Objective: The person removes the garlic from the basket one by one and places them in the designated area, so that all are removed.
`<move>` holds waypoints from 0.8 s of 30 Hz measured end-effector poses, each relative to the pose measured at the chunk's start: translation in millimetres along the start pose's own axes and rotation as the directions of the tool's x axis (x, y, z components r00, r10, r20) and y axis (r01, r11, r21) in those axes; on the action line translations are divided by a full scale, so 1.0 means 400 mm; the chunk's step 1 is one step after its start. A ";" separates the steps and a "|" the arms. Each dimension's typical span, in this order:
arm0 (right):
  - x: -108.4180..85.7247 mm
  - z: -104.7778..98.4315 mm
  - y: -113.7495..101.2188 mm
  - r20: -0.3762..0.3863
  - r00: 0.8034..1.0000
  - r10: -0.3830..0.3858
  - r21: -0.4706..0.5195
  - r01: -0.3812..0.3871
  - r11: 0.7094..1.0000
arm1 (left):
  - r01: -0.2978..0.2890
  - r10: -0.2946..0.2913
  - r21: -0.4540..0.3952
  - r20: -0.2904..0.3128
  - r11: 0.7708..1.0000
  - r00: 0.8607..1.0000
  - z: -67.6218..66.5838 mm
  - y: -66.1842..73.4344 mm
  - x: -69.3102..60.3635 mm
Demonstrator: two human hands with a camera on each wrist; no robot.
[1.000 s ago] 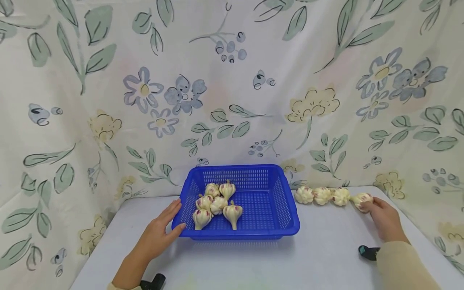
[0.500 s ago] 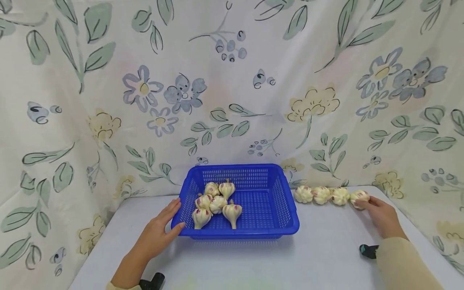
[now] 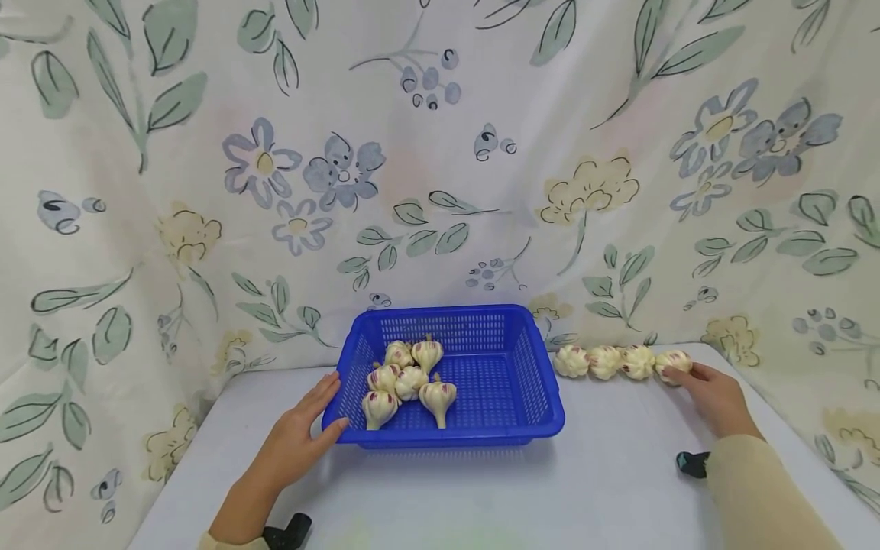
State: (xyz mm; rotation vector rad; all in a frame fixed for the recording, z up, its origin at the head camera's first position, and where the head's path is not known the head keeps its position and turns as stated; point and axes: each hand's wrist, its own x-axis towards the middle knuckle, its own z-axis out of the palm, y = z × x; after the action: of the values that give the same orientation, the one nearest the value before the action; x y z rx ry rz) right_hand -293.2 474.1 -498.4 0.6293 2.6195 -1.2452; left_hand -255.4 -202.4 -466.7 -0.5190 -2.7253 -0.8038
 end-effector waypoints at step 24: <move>0.005 0.011 -0.021 -0.058 0.996 0.067 -0.007 -0.067 0.998 | -0.016 0.016 0.014 -0.001 1.000 1.000 0.000 -0.002 0.002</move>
State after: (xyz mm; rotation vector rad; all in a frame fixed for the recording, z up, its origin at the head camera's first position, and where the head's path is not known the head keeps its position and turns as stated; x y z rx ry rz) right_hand -299.0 466.5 -496.1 0.7555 2.6248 -1.2134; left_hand -256.2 -202.8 -466.8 -0.5362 -2.7199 -0.7802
